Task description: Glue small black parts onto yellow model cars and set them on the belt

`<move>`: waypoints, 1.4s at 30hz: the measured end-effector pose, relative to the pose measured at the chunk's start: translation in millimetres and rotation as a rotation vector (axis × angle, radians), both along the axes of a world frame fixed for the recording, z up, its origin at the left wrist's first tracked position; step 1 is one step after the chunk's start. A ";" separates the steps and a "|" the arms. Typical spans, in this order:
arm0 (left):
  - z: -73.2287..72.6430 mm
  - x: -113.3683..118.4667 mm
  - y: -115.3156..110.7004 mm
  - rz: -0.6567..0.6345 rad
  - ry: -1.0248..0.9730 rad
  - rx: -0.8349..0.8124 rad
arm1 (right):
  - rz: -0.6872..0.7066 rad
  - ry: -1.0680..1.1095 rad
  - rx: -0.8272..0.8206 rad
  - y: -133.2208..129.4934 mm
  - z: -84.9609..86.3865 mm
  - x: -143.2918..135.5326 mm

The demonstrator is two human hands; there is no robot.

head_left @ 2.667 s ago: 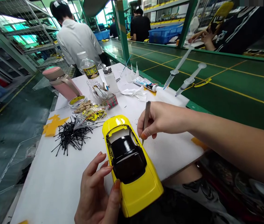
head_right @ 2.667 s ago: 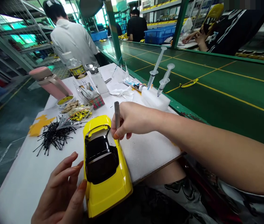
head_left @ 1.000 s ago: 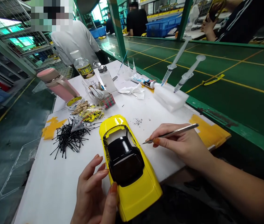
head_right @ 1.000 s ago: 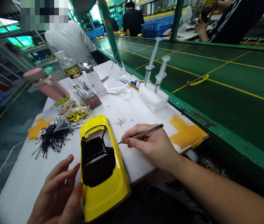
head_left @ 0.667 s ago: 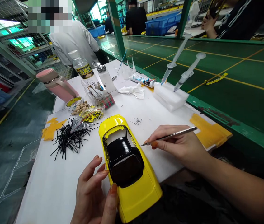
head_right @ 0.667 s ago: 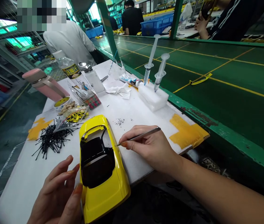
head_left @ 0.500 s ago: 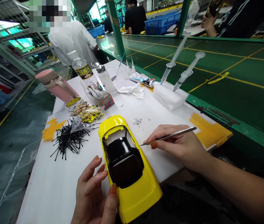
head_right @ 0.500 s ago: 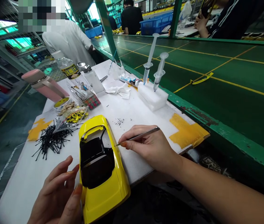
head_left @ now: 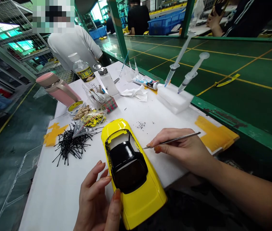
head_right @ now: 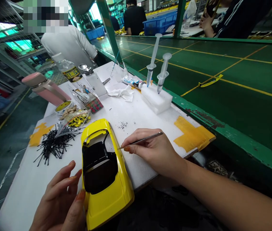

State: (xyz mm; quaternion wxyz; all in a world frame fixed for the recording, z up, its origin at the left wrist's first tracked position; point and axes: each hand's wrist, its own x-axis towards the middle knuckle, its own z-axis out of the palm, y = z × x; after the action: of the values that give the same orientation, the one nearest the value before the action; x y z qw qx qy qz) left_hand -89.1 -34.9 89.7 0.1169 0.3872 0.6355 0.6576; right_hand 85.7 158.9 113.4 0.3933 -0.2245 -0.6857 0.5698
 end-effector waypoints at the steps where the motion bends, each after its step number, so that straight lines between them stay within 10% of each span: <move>1: -0.1 -0.2 0.1 -0.002 0.003 -0.004 | -0.002 0.001 0.013 0.2 -1.2 -0.1; 16: 1.0 2.7 2.2 0.020 -0.003 0.010 | 0.024 0.027 0.115 0.3 -4.9 2.9; 30: 2.5 4.7 2.5 0.026 0.018 0.005 | 0.186 -0.092 0.922 -1.0 -22.1 22.0; 42: 1.4 4.5 -0.2 0.008 0.049 -0.022 | -0.178 -0.293 0.933 -11.4 -18.7 11.4</move>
State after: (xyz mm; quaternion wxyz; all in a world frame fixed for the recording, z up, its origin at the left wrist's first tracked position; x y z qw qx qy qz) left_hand -84.5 -35.1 91.1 0.1029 0.3995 0.6469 0.6414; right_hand 97.1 147.5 94.7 0.3984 -0.1600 -0.8939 0.1289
